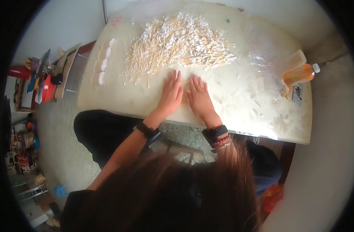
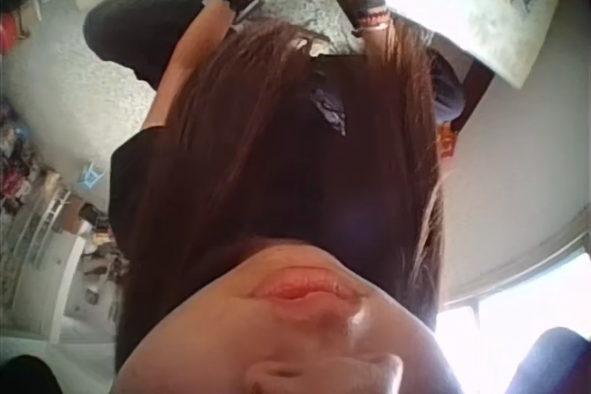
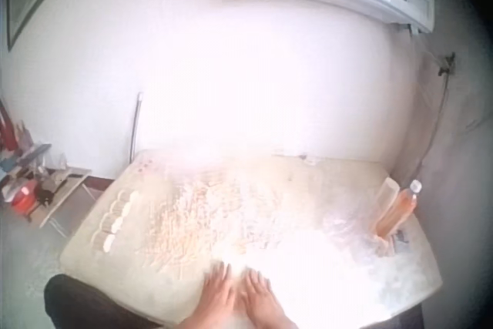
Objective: The recorder is sorting and packaging cotton swabs into small plastic bags.
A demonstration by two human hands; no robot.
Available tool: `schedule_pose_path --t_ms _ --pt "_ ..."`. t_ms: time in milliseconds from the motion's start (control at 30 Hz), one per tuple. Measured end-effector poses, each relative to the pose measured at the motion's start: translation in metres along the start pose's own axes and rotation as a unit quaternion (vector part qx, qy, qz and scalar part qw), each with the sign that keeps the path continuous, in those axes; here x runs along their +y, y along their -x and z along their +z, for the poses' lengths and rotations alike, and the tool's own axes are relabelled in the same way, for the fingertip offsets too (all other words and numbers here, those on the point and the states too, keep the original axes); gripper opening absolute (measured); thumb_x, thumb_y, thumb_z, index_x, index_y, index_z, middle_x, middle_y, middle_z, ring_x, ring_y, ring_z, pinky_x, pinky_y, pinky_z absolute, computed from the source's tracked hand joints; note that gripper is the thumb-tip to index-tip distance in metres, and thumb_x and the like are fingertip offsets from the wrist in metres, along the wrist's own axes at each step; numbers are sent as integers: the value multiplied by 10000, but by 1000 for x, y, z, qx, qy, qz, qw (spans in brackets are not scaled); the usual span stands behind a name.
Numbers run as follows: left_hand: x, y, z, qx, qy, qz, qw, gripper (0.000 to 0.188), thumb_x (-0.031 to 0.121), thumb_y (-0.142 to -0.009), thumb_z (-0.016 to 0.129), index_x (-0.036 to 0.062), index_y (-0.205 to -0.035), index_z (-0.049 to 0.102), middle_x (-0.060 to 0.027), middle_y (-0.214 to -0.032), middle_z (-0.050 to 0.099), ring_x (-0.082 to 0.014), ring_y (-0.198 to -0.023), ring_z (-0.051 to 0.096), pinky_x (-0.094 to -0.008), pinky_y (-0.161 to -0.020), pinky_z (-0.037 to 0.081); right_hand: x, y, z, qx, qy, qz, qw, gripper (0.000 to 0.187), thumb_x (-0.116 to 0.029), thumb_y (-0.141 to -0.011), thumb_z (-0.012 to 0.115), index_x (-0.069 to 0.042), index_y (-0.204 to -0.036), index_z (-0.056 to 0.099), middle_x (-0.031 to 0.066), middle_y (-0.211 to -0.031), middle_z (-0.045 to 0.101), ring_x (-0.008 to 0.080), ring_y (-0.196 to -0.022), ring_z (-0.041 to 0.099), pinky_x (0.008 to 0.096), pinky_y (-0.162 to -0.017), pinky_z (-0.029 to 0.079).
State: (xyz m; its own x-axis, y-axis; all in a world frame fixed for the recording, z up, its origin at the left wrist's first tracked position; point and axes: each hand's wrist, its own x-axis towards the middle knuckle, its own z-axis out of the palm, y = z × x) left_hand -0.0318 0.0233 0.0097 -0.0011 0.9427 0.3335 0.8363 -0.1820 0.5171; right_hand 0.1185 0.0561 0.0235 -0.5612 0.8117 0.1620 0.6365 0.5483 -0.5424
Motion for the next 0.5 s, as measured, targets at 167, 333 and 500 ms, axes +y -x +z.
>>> schedule_pose_path --t_ms 167,333,500 --pt "-15 -12 -5 125 296 -51 946 424 123 -969 361 29 -1382 329 -185 -1302 475 -264 -1196 472 -337 -978 371 0 -19 -3 129 -383 70 912 488 -271 -1006 336 -13 -1417 284 168 -1431 359 266 -1354 290 345 -1106 212" --pt "0 -26 -11 98 452 -196 864 446 268 -996 304 21 -1365 337 -167 -1318 468 -245 -1274 389 -361 -1067 265 0 -35 4 156 -526 109 829 468 -274 -1010 331 -17 -1401 315 161 -1378 418 229 -1309 348 330 -1091 236" --pt "-5 -15 -2 112 493 -160 848 439 263 -998 301 24 -1365 321 -178 -1298 478 -251 -1255 401 -384 -1084 259 -5 -27 7 102 -492 118 857 445 -265 -1017 297 -28 -1392 332 134 -1347 450 212 -1288 361 329 -1083 239"
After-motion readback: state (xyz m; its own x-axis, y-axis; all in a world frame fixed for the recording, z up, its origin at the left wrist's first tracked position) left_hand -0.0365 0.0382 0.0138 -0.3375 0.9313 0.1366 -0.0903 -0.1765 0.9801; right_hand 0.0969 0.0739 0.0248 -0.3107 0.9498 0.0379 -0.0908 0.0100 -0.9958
